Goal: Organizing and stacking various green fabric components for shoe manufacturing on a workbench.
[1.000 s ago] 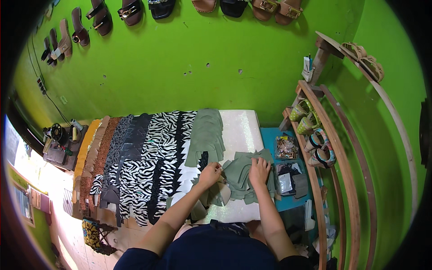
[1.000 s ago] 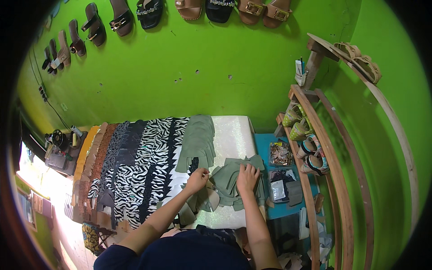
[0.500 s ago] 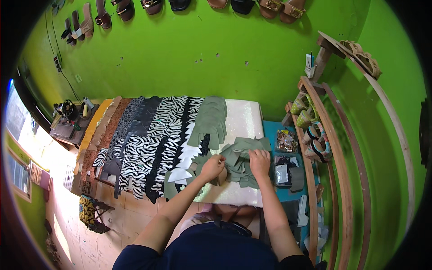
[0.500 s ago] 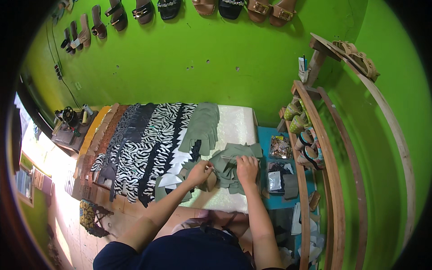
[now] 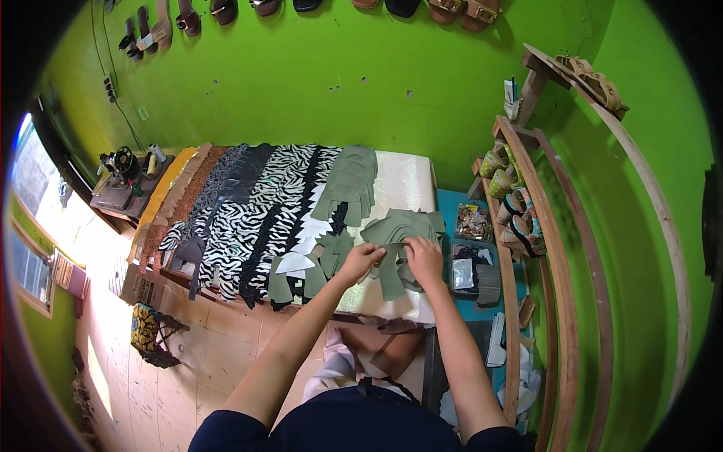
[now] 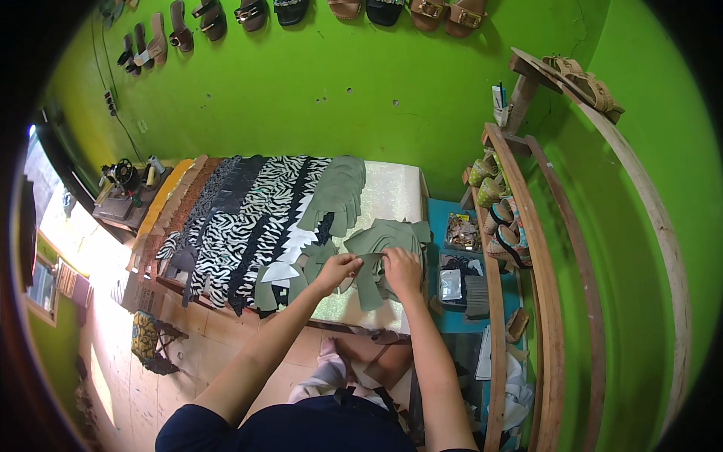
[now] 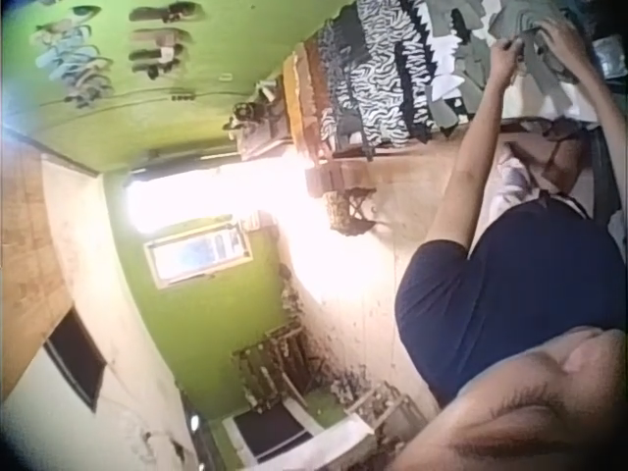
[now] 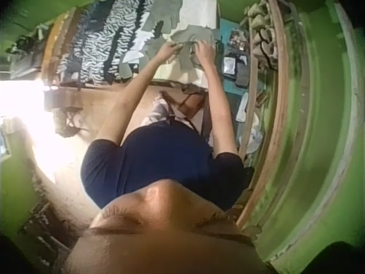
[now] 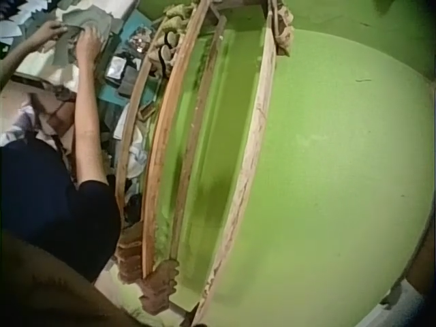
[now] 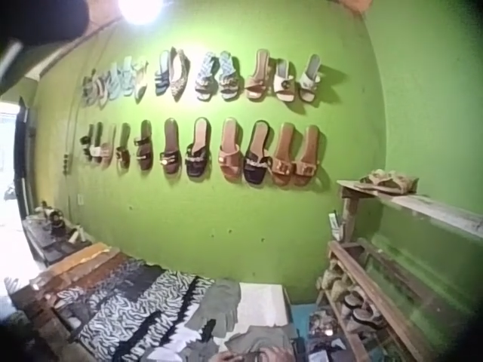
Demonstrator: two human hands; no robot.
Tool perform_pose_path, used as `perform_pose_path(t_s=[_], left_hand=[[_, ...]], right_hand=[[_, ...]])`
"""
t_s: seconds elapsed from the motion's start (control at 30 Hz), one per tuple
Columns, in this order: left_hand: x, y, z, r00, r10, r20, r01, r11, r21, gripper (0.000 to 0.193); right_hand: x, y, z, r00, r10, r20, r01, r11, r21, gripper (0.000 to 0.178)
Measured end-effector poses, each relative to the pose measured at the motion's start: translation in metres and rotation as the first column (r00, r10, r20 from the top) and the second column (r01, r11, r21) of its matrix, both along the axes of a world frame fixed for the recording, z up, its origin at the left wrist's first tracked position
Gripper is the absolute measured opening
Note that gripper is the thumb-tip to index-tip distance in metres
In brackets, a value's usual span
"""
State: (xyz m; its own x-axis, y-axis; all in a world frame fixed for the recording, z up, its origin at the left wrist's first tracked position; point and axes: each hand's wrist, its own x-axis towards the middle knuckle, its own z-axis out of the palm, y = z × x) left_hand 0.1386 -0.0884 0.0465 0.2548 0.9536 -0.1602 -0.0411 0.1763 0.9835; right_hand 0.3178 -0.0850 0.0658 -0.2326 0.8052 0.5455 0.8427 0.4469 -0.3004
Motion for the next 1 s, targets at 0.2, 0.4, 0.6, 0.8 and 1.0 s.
perform_pose_path(t_s=[0.2, 0.4, 0.6, 0.8, 1.0], left_hand=[[-0.002, -0.013, -0.014, 0.930, 0.246, 0.271, -0.158, 0.938, -0.310, 0.018], [0.016, -0.022, -0.012, 0.945, 0.108, 0.308, -0.027, 0.966, -0.257, 0.027], [0.016, -0.031, -0.018, 0.967, 0.075, 0.245, -0.040, 0.989, -0.144, 0.029], [0.012, -0.030, -0.014, 1.000, -0.016, -0.013, 0.015, 0.997, -0.072, 0.019], [-0.017, -0.026, -0.018, 0.970, 0.243, 0.010, -0.243, 0.969, 0.041, 0.019]], right_hand=[[-0.023, -0.024, -0.002, 0.975, 0.010, -0.220, -0.031, 0.995, -0.091, 0.025], [-0.023, -0.044, -0.030, 0.865, 0.005, -0.502, -0.192, 0.927, -0.321, 0.024], [-0.018, -0.039, -0.033, 0.866, -0.085, -0.492, -0.154, 0.892, -0.424, 0.016], [-0.009, -0.030, -0.041, 0.708, -0.039, -0.706, -0.373, 0.827, -0.420, 0.019], [0.005, -0.026, -0.026, 0.540, -0.145, -0.829, -0.382, 0.836, -0.395, 0.011]])
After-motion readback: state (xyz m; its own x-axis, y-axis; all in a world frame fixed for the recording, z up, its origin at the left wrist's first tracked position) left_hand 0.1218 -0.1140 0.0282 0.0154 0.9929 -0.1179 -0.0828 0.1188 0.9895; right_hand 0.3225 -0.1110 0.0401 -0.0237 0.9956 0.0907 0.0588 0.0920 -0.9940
